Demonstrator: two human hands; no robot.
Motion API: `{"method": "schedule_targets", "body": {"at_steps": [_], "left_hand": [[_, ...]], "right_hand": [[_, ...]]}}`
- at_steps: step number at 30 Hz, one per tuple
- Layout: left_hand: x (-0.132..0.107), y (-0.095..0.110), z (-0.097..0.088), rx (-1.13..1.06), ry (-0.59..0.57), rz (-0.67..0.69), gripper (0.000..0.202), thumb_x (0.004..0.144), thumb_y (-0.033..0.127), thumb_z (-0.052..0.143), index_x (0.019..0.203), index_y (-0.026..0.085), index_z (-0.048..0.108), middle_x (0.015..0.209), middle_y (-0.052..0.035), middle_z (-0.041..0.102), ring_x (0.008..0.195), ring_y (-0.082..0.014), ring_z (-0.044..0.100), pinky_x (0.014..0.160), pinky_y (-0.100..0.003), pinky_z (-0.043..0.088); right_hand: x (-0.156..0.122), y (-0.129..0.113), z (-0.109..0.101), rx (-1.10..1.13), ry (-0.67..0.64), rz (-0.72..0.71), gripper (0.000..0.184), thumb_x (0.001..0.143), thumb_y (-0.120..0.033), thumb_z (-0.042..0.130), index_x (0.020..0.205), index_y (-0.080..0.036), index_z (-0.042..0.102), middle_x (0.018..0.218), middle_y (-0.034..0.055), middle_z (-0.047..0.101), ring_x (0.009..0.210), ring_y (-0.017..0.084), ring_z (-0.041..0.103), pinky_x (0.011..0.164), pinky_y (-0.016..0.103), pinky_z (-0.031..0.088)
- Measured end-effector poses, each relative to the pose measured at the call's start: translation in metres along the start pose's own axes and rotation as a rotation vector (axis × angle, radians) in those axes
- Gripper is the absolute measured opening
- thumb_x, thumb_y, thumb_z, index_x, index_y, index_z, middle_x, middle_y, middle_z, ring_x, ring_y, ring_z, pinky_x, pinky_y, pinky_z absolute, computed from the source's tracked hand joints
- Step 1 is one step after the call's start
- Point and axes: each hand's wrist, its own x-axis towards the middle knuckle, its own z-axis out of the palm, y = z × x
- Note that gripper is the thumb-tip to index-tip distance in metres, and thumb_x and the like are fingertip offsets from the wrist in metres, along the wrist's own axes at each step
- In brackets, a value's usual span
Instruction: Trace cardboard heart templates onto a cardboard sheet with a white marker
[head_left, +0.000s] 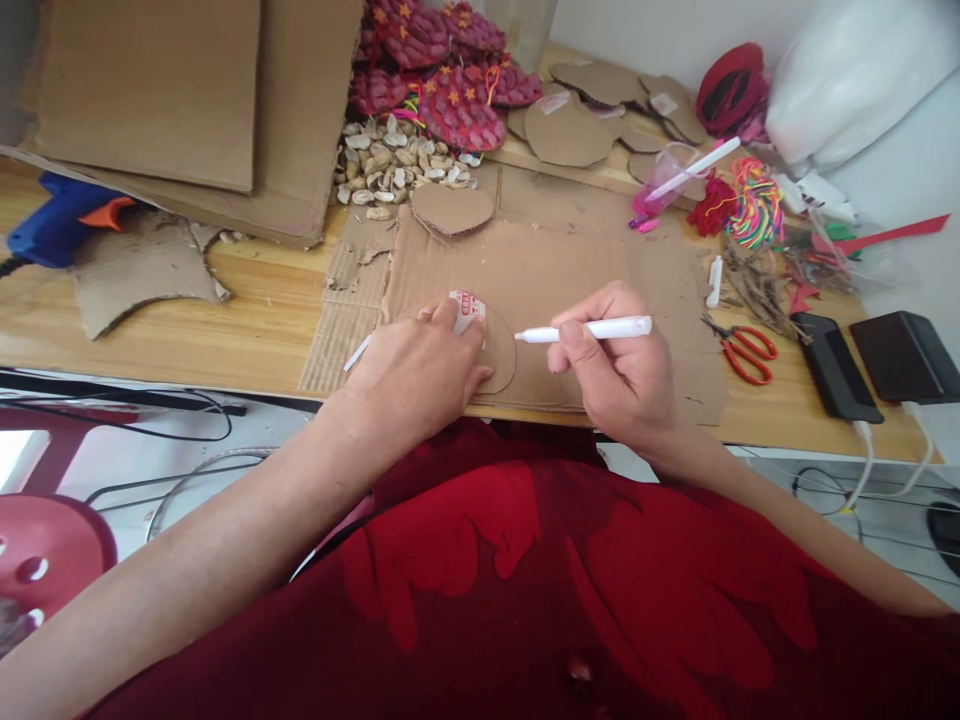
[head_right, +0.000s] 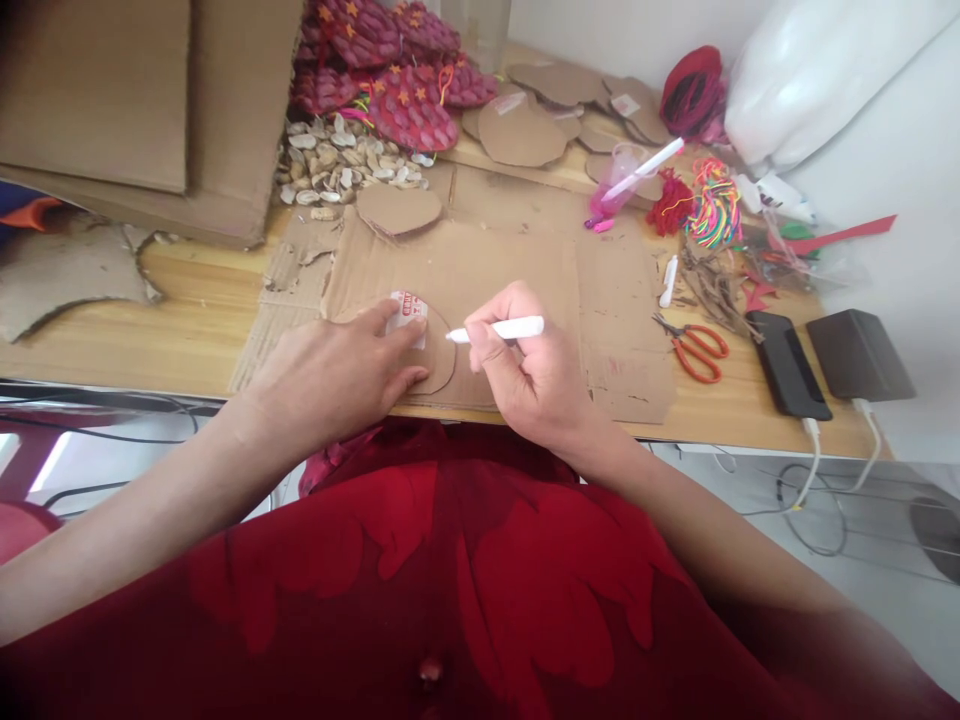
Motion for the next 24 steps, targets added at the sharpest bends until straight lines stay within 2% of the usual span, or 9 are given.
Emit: {"method": "schedule_targets", "body": {"at_steps": [2,6,9,12,15,18,21,24], "left_hand": [[0.000,0.000,0.000,-0.007,0.000,-0.005,0.046,0.101,0.039,0.050,0.140,0.017,0.058,0.149,-0.0197,0.055,0.117,-0.0377,0.067,0.086,-0.045,0.060],[0.001,0.000,0.001,-0.023,-0.014,-0.023,0.045,0.102,0.039,0.047,0.142,0.020,0.056,0.147,-0.0169,0.057,0.118,-0.0359,0.067,0.088,-0.046,0.059],[0.001,0.001,0.002,-0.022,-0.021,-0.037,0.046,0.102,0.038,0.044,0.145,0.024,0.054,0.148,-0.0152,0.056,0.114,-0.0347,0.068,0.083,-0.044,0.060],[0.000,0.001,0.002,-0.026,-0.004,-0.032,0.046,0.102,0.037,0.043,0.144,0.023,0.054,0.146,-0.0155,0.058,0.113,-0.0347,0.069,0.082,-0.043,0.060],[-0.001,-0.004,0.001,-0.052,-0.022,-0.035,0.043,0.101,0.037,0.046,0.141,0.021,0.056,0.145,-0.0152,0.060,0.111,-0.0331,0.070,0.083,-0.042,0.059],[0.000,-0.017,0.001,-0.136,-0.030,-0.021,0.041,0.100,0.031,0.048,0.139,0.021,0.058,0.138,-0.0123,0.066,0.112,-0.0294,0.071,0.089,-0.040,0.057],[0.002,-0.034,0.001,-0.275,-0.017,-0.025,0.037,0.095,0.026,0.055,0.130,0.024,0.066,0.124,-0.0071,0.074,0.112,-0.0260,0.071,0.095,-0.037,0.054],[0.004,-0.049,0.003,-0.495,0.071,-0.069,0.028,0.092,0.026,0.059,0.115,0.026,0.075,0.110,-0.0029,0.079,0.102,-0.0214,0.074,0.094,-0.033,0.054]], "right_hand": [[-0.001,0.001,0.006,-0.010,0.008,-0.028,0.015,0.106,-0.031,0.049,0.101,-0.022,0.059,0.089,0.0025,0.068,0.081,0.016,0.065,0.077,0.032,0.049],[0.001,0.008,0.019,-0.062,-0.129,-0.116,0.018,0.104,-0.027,0.047,0.116,-0.022,0.060,0.114,0.0076,0.070,0.106,0.020,0.066,0.092,0.035,0.049],[0.004,0.016,0.028,-0.148,-0.207,-0.124,0.022,0.100,-0.024,0.050,0.120,-0.023,0.056,0.116,0.0073,0.070,0.097,0.020,0.066,0.085,0.034,0.049],[0.007,0.020,0.033,-0.234,-0.243,-0.107,0.027,0.096,-0.022,0.056,0.122,-0.023,0.054,0.111,0.0058,0.071,0.089,0.020,0.066,0.075,0.031,0.046],[0.008,0.019,0.034,-0.272,-0.255,-0.092,0.030,0.094,-0.019,0.058,0.123,-0.023,0.054,0.107,0.0048,0.072,0.086,0.019,0.066,0.073,0.030,0.045],[0.008,0.015,0.035,-0.280,-0.266,-0.083,0.030,0.095,-0.018,0.058,0.124,-0.023,0.055,0.106,0.0051,0.073,0.084,0.019,0.066,0.073,0.030,0.045],[0.009,0.013,0.035,-0.306,-0.270,-0.089,0.032,0.096,-0.017,0.056,0.127,-0.023,0.054,0.108,0.0066,0.073,0.087,0.020,0.067,0.074,0.030,0.046],[0.010,0.011,0.035,-0.337,-0.286,-0.076,0.031,0.097,-0.017,0.056,0.127,-0.023,0.054,0.108,0.0067,0.074,0.087,0.021,0.068,0.072,0.030,0.045]]}}
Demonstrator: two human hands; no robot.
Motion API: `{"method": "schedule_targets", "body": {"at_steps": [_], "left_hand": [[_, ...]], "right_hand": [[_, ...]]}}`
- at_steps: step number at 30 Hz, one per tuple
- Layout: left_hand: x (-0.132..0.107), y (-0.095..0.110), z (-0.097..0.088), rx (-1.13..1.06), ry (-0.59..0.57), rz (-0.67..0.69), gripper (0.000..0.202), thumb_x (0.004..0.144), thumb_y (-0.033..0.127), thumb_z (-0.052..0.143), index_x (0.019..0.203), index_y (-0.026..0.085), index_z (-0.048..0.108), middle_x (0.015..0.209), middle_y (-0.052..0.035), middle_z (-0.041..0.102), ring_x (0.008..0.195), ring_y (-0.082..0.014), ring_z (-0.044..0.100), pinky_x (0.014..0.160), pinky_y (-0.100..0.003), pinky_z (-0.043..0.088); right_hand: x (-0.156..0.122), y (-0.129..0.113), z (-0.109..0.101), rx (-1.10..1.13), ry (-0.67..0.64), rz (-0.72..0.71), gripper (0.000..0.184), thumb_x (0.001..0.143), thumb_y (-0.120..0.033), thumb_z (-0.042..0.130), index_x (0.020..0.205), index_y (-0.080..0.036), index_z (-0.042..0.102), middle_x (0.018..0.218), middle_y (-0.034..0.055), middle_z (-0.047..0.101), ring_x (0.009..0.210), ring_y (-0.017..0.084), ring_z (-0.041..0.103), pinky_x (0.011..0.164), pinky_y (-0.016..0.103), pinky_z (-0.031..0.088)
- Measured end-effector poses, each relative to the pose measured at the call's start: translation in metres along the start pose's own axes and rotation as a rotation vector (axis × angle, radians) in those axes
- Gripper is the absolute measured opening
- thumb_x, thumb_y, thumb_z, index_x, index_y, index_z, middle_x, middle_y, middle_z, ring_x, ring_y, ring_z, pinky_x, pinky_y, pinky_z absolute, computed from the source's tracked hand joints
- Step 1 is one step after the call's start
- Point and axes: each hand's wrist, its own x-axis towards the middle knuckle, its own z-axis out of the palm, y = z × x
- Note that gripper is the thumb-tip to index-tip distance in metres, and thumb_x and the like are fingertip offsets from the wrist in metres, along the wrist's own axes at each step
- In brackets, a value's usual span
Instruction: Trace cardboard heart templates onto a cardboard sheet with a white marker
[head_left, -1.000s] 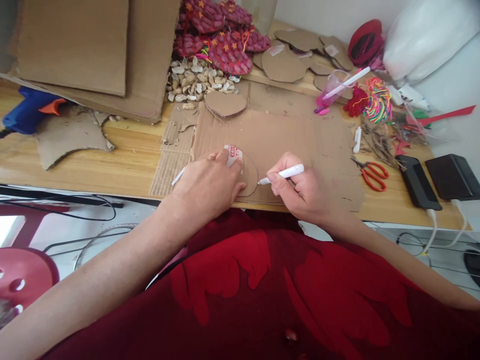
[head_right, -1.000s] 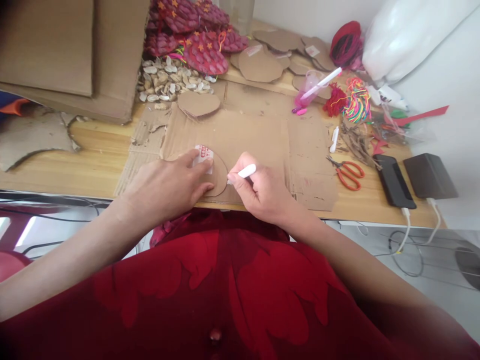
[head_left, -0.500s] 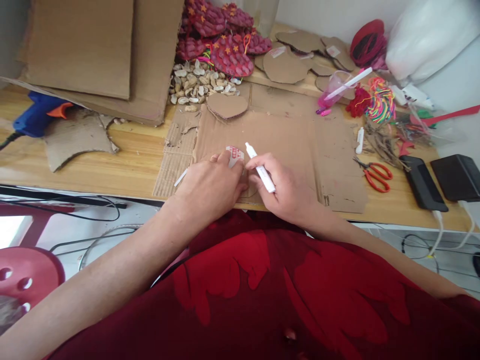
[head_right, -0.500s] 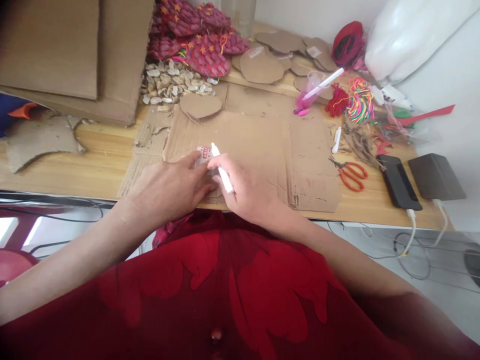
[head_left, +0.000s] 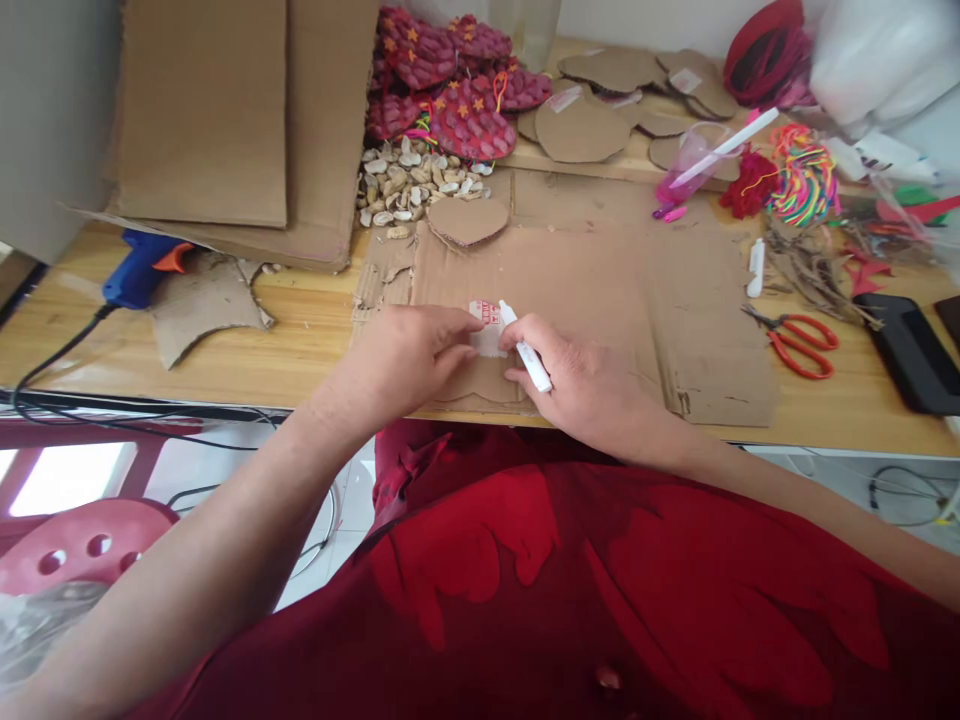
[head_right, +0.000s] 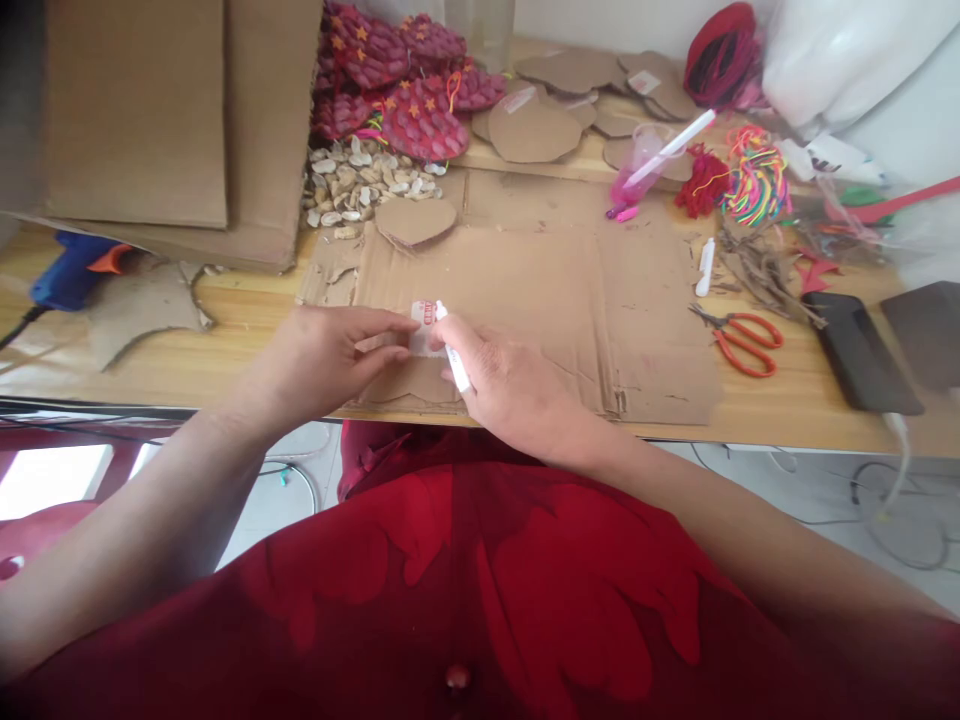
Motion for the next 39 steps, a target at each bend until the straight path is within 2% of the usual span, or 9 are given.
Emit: {"method": "schedule_targets", "body": {"at_steps": [5,10,15,19,23,27,29,33,39], "left_hand": [[0.007,-0.015,0.001,-0.286,0.125,0.005,0.018,0.089,0.028,0.065,0.098,0.022,0.080,0.096,-0.0020,0.080,0.083,-0.0158,0.072,0.077,-0.026,0.054],[0.023,-0.021,0.006,-0.247,-0.057,0.185,0.014,0.083,0.023,0.072,0.095,0.022,0.078,0.081,0.0014,0.075,0.074,-0.0125,0.065,0.071,-0.024,0.045],[0.034,-0.021,0.007,-0.222,-0.197,0.206,0.027,0.079,0.027,0.077,0.105,0.022,0.070,0.068,0.0076,0.060,0.061,-0.0089,0.052,0.062,-0.021,0.036],[0.037,-0.024,0.008,-0.217,-0.245,0.252,0.028,0.083,0.029,0.075,0.110,0.023,0.068,0.071,0.0069,0.058,0.064,-0.0097,0.052,0.066,-0.022,0.036],[0.040,-0.029,0.011,-0.191,-0.277,0.311,0.028,0.088,0.032,0.070,0.115,0.026,0.067,0.079,0.0047,0.062,0.072,-0.0115,0.056,0.072,-0.023,0.038],[0.041,-0.032,0.012,-0.172,-0.292,0.334,0.028,0.090,0.034,0.066,0.117,0.028,0.068,0.089,0.0033,0.066,0.080,-0.0124,0.060,0.076,-0.022,0.040],[0.041,-0.033,0.013,-0.170,-0.300,0.344,0.028,0.091,0.035,0.065,0.118,0.029,0.068,0.098,0.0024,0.069,0.084,-0.0128,0.062,0.078,-0.022,0.041],[0.042,-0.036,0.015,-0.172,-0.303,0.352,0.030,0.091,0.036,0.062,0.120,0.030,0.067,0.113,0.0009,0.070,0.094,-0.0151,0.064,0.087,-0.025,0.043],[0.043,-0.034,0.015,-0.154,-0.305,0.319,0.030,0.089,0.040,0.063,0.117,0.031,0.070,0.104,0.0012,0.071,0.092,-0.0155,0.065,0.088,-0.025,0.044]], "right_hand": [[0.001,-0.001,-0.001,-0.044,0.001,0.019,0.029,0.095,-0.018,0.060,0.123,-0.023,0.056,0.102,0.0048,0.074,0.081,0.019,0.068,0.066,0.028,0.042],[0.001,-0.001,-0.001,-0.106,0.024,0.024,0.026,0.094,-0.022,0.064,0.119,-0.024,0.056,0.101,0.0031,0.075,0.080,0.020,0.068,0.065,0.028,0.042],[-0.001,-0.001,0.000,-0.125,0.045,0.021,0.027,0.094,-0.025,0.066,0.119,-0.024,0.056,0.102,0.0031,0.075,0.082,0.020,0.069,0.066,0.029,0.044],[0.000,0.003,0.002,-0.069,0.061,0.033,0.029,0.092,-0.023,0.068,0.118,-0.024,0.057,0.111,0.0050,0.074,0.083,0.020,0.069,0.068,0.030,0.046],[0.002,0.009,-0.002,0.240,0.135,0.056,0.016,0.098,-0.024,0.059,0.114,-0.023,0.058,0.113,0.0053,0.073,0.089,0.018,0.071,0.079,0.032,0.053],[-0.005,0.007,-0.021,0.513,0.256,0.132,0.022,0.106,-0.036,0.048,0.115,-0.021,0.063,0.094,0.0040,0.073,0.079,0.015,0.070,0.074,0.030,0.055],[-0.012,0.003,-0.032,0.484,0.233,0.126,0.025,0.105,-0.038,0.051,0.111,-0.021,0.069,0.078,0.0007,0.069,0.067,0.013,0.064,0.064,0.027,0.051],[-0.031,-0.001,-0.040,0.358,0.111,0.079,0.020,0.102,-0.033,0.057,0.100,-0.021,0.074,0.072,-0.0009,0.066,0.058,0.010,0.055,0.054,0.025,0.043],[-0.040,0.002,-0.028,0.315,0.019,0.048,0.012,0.101,-0.028,0.057,0.098,-0.019,0.064,0.071,-0.0019,0.061,0.054,0.009,0.050,0.050,0.025,0.039]]}}
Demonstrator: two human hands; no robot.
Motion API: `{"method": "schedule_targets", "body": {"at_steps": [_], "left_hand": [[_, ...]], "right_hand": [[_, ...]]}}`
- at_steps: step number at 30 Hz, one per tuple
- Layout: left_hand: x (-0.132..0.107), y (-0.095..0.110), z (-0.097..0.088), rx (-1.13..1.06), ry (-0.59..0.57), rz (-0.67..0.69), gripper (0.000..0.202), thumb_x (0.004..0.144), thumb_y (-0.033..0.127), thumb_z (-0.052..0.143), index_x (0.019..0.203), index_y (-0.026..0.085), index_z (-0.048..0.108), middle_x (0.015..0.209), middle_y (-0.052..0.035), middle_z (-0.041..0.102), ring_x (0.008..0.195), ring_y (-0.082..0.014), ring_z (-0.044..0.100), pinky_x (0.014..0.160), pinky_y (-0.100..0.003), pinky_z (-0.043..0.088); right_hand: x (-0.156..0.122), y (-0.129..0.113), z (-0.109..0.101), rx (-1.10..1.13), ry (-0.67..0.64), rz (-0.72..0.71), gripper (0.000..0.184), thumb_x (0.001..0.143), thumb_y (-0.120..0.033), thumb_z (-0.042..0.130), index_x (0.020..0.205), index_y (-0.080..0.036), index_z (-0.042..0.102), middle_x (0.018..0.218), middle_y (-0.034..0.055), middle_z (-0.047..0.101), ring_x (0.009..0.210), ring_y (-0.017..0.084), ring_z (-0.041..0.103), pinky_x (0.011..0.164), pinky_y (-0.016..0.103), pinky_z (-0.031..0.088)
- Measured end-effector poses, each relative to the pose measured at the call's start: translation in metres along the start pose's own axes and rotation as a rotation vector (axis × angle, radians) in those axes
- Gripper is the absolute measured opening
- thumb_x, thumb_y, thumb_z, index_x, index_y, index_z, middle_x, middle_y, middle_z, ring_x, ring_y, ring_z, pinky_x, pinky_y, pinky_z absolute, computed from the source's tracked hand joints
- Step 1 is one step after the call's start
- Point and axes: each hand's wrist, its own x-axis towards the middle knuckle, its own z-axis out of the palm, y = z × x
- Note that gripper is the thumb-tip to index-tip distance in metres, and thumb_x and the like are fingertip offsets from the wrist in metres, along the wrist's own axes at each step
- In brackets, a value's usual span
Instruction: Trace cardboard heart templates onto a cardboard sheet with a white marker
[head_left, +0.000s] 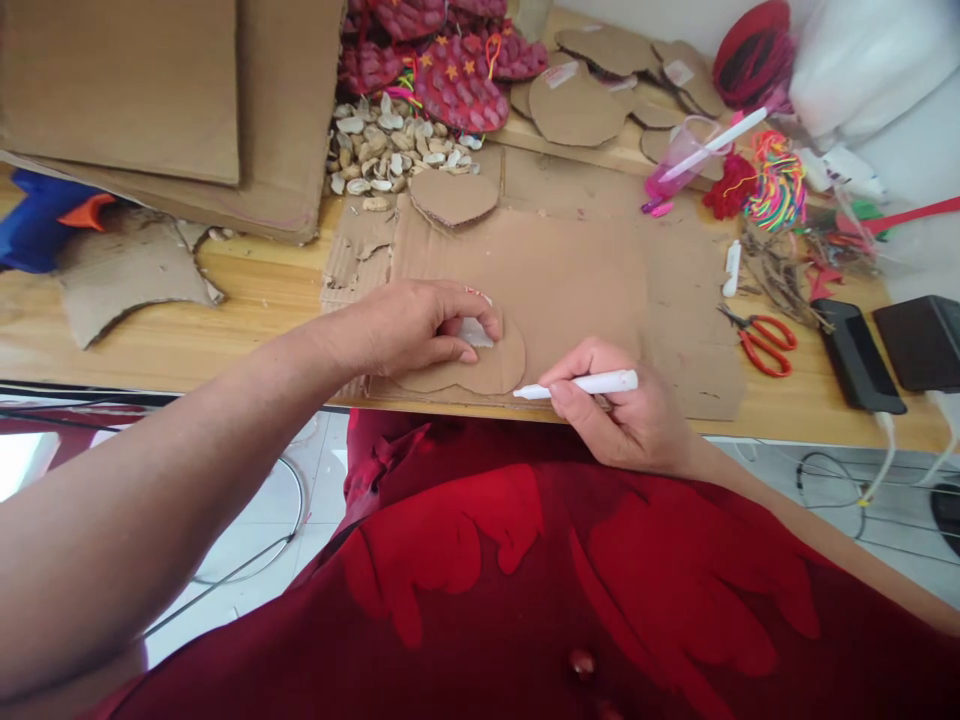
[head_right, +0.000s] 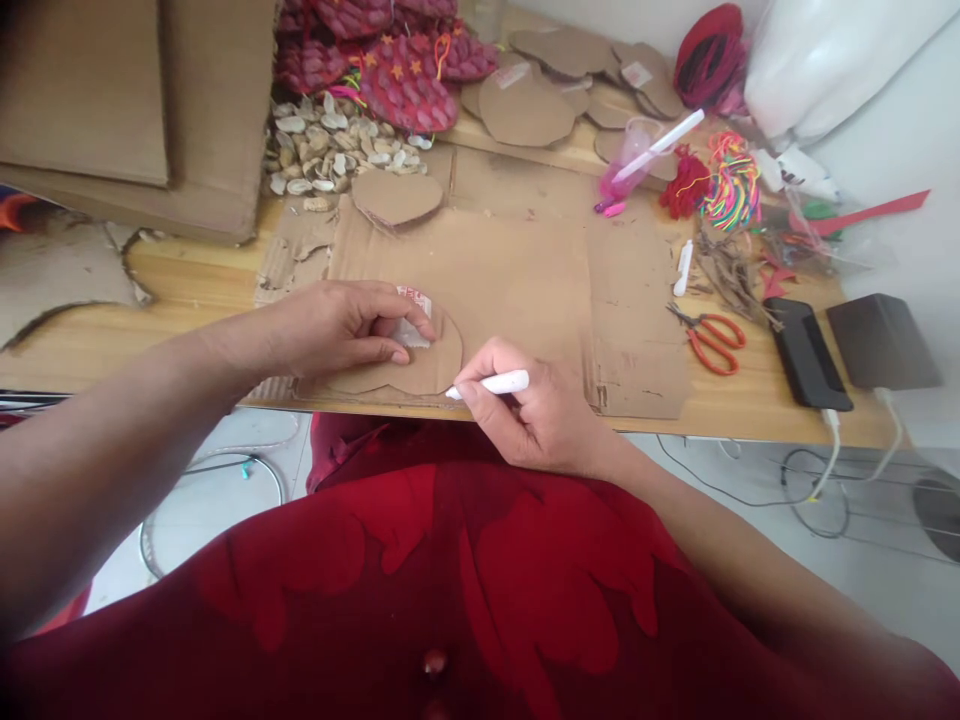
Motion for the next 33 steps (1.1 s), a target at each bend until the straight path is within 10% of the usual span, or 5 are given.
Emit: {"method": "schedule_targets", "body": {"at_steps": [33], "left_hand": [[0.002,0.010,-0.001,-0.010,0.011,-0.091,0.033,0.082,0.034,0.069,0.114,0.030,0.073,0.088,0.0027,0.065,0.066,-0.0109,0.050,0.067,-0.024,0.034]], "right_hand": [[0.015,0.000,-0.006,-0.136,-0.169,-0.157,0.016,0.102,-0.031,0.055,0.094,-0.019,0.060,0.074,-0.0010,0.065,0.056,0.009,0.057,0.052,0.023,0.040]]}}
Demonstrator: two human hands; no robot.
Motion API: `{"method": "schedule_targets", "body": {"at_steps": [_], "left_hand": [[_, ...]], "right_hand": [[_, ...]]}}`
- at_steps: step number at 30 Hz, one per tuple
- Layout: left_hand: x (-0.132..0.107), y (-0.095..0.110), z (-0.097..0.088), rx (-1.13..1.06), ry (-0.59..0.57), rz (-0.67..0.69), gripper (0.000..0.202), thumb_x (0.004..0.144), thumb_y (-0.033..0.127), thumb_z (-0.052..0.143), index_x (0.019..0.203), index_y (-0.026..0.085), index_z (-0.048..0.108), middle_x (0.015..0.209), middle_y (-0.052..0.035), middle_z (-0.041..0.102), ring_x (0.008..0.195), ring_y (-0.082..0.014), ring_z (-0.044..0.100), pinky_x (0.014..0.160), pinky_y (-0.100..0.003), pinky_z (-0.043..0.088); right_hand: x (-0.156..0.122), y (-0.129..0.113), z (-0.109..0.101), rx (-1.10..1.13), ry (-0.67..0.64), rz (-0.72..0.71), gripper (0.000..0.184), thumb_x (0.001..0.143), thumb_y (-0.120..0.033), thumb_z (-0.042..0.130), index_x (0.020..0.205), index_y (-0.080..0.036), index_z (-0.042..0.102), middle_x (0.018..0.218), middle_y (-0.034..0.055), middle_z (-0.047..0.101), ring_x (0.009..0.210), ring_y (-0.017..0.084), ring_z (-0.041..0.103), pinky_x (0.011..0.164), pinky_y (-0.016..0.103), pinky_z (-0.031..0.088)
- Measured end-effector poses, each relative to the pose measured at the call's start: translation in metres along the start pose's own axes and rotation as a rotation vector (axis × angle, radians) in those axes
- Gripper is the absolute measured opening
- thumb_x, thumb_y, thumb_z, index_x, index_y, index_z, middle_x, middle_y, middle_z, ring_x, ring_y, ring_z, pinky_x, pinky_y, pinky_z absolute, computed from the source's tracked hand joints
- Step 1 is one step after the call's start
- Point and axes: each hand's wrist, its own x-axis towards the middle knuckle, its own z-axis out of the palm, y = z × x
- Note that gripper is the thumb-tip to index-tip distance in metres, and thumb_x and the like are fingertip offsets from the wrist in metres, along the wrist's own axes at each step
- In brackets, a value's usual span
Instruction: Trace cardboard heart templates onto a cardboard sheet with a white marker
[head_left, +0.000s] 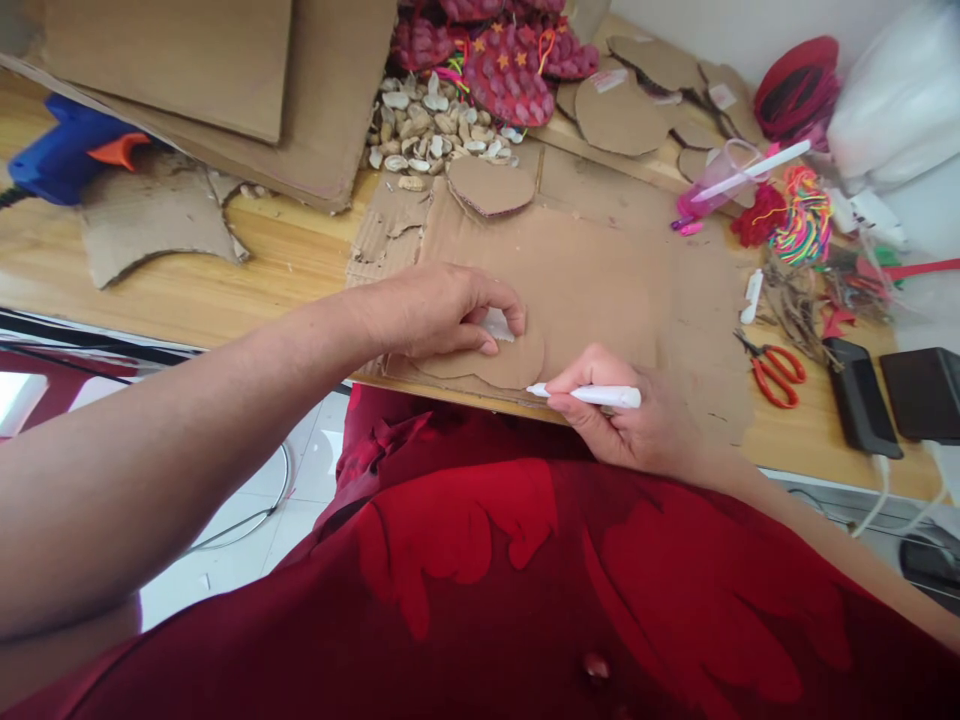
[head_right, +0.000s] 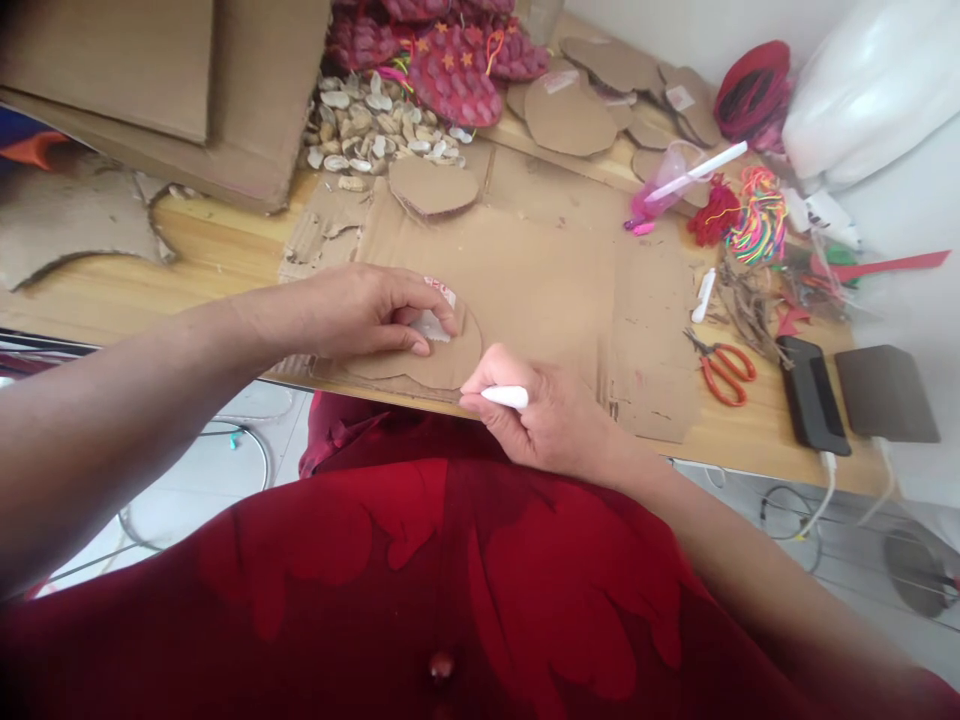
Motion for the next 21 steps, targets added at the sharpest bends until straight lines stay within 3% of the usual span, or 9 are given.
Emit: {"method": "schedule_targets", "body": {"at_steps": [10,16,21], "left_hand": [[-0.001,0.001,-0.001,0.011,-0.003,-0.011,0.033,0.083,0.034,0.070,0.115,0.031,0.073,0.086,0.0033,0.064,0.066,-0.0103,0.051,0.065,-0.023,0.034],[-0.001,0.000,0.000,0.006,0.000,-0.023,0.033,0.082,0.035,0.070,0.115,0.032,0.073,0.089,0.0034,0.067,0.066,-0.0105,0.052,0.066,-0.024,0.034],[0.000,-0.001,0.001,0.012,0.002,-0.007,0.034,0.082,0.033,0.071,0.116,0.032,0.073,0.090,0.0033,0.067,0.067,-0.0107,0.052,0.066,-0.024,0.034]], "right_hand": [[0.006,-0.004,0.009,0.033,-0.028,-0.048,0.021,0.104,-0.036,0.051,0.092,-0.021,0.060,0.078,0.0024,0.070,0.061,0.013,0.061,0.055,0.026,0.043],[0.005,-0.007,0.001,0.012,-0.028,0.029,0.020,0.102,-0.036,0.053,0.091,-0.021,0.059,0.077,0.0011,0.069,0.058,0.012,0.057,0.053,0.026,0.040],[0.017,-0.008,0.012,0.048,-0.054,-0.049,0.019,0.103,-0.034,0.052,0.093,-0.019,0.058,0.076,0.0002,0.068,0.060,0.011,0.058,0.057,0.024,0.042]]}}
